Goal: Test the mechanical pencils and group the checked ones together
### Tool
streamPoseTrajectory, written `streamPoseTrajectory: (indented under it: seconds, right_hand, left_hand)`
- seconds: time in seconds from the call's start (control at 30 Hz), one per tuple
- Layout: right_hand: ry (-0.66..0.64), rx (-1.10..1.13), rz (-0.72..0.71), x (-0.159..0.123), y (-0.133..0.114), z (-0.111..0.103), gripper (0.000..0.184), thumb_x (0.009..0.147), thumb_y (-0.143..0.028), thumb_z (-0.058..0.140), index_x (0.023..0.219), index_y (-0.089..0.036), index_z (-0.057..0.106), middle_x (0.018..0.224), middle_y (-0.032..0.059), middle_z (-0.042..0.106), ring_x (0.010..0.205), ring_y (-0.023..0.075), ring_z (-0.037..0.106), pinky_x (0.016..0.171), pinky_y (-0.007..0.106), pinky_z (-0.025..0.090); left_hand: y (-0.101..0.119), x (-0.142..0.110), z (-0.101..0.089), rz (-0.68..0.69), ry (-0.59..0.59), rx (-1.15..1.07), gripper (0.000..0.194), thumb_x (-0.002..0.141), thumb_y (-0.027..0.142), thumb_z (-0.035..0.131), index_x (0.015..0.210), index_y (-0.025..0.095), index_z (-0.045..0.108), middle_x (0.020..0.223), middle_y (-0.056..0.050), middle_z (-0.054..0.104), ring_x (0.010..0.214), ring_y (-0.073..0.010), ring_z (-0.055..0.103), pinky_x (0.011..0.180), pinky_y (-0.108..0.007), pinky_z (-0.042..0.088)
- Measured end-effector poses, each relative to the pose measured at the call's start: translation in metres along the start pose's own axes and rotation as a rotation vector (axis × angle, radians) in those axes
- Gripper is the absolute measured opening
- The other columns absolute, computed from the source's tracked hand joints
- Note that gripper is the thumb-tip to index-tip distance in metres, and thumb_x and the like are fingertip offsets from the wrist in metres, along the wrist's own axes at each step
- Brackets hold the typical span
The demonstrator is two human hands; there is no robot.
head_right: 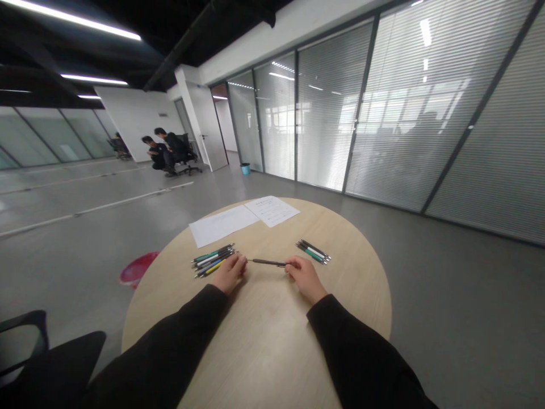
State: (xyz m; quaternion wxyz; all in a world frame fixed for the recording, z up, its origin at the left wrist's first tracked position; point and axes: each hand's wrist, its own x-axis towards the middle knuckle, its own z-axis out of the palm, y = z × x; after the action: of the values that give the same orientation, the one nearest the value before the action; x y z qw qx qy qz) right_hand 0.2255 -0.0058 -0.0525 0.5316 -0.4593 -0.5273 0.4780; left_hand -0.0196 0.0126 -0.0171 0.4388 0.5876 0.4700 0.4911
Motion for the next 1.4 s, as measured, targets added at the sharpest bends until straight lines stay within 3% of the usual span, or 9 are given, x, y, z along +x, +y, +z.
streamPoseTrajectory:
  seconds: [0.3, 0.53, 0.73, 0.83, 1.0, 1.4]
  right_hand:
    - [0.030, 0.004, 0.000, -0.003, -0.006, 0.001, 0.024, 0.073, -0.037, 0.066, 0.083, -0.016, 0.064, 0.068, 0.0023, 0.064, 0.056, 0.0136, 0.054, 0.052, 0.026, 0.042]
    - [0.056, 0.008, -0.012, -0.002, -0.006, 0.001, 0.026, 0.073, -0.040, 0.068, 0.083, -0.016, 0.064, 0.069, 0.0031, 0.065, 0.058, 0.0145, 0.056, 0.054, 0.027, 0.042]
    - [0.093, 0.017, -0.002, -0.002, -0.007, 0.001, 0.026, 0.073, -0.040, 0.069, 0.084, -0.016, 0.065, 0.070, 0.0030, 0.065, 0.058, 0.0143, 0.056, 0.054, 0.026, 0.043]
    - [0.103, 0.016, 0.002, -0.001, -0.006, 0.000, 0.027, 0.073, -0.041, 0.068, 0.083, -0.016, 0.065, 0.070, 0.0033, 0.065, 0.057, 0.0145, 0.056, 0.053, 0.026, 0.042]
    - [0.108, 0.016, -0.002, -0.002, -0.006, 0.000, 0.029, 0.072, -0.042, 0.069, 0.084, -0.016, 0.065, 0.069, 0.0035, 0.065, 0.057, 0.0147, 0.056, 0.053, 0.027, 0.042]
    - [0.100, 0.012, 0.005, -0.004, -0.011, 0.001, 0.031, 0.073, -0.044, 0.069, 0.085, -0.017, 0.064, 0.071, 0.0032, 0.065, 0.059, 0.0152, 0.057, 0.055, 0.027, 0.043]
  left_hand:
    - [0.000, 0.004, -0.003, 0.019, 0.053, -0.114, 0.039, 0.071, 0.051, 0.072, 0.080, 0.018, 0.053, 0.069, 0.002, 0.058, 0.056, -0.0101, 0.055, 0.057, -0.024, 0.046]
    - [-0.003, 0.009, -0.011, 0.066, 0.108, 0.017, 0.032, 0.075, 0.047, 0.066, 0.078, 0.018, 0.053, 0.069, 0.002, 0.058, 0.058, -0.0112, 0.056, 0.057, -0.024, 0.045]
    - [-0.009, 0.010, -0.015, 0.139, 0.077, 0.198, 0.021, 0.072, 0.036, 0.064, 0.079, 0.019, 0.053, 0.066, 0.004, 0.054, 0.058, -0.0117, 0.052, 0.058, -0.025, 0.042]
    - [-0.005, 0.006, -0.015, 0.205, 0.010, 0.429, 0.012, 0.075, 0.030, 0.061, 0.079, 0.019, 0.057, 0.063, 0.004, 0.052, 0.056, -0.0122, 0.047, 0.057, -0.025, 0.037]
    - [-0.001, 0.001, -0.012, 0.262, -0.137, 0.646, 0.011, 0.078, 0.028, 0.060, 0.082, 0.019, 0.064, 0.074, -0.002, 0.061, 0.063, -0.0154, 0.051, 0.063, -0.029, 0.040]
    - [0.000, -0.002, -0.008, 0.267, -0.284, 0.757, 0.012, 0.075, 0.021, 0.058, 0.083, 0.019, 0.068, 0.078, -0.005, 0.063, 0.069, -0.0185, 0.054, 0.068, -0.031, 0.042]
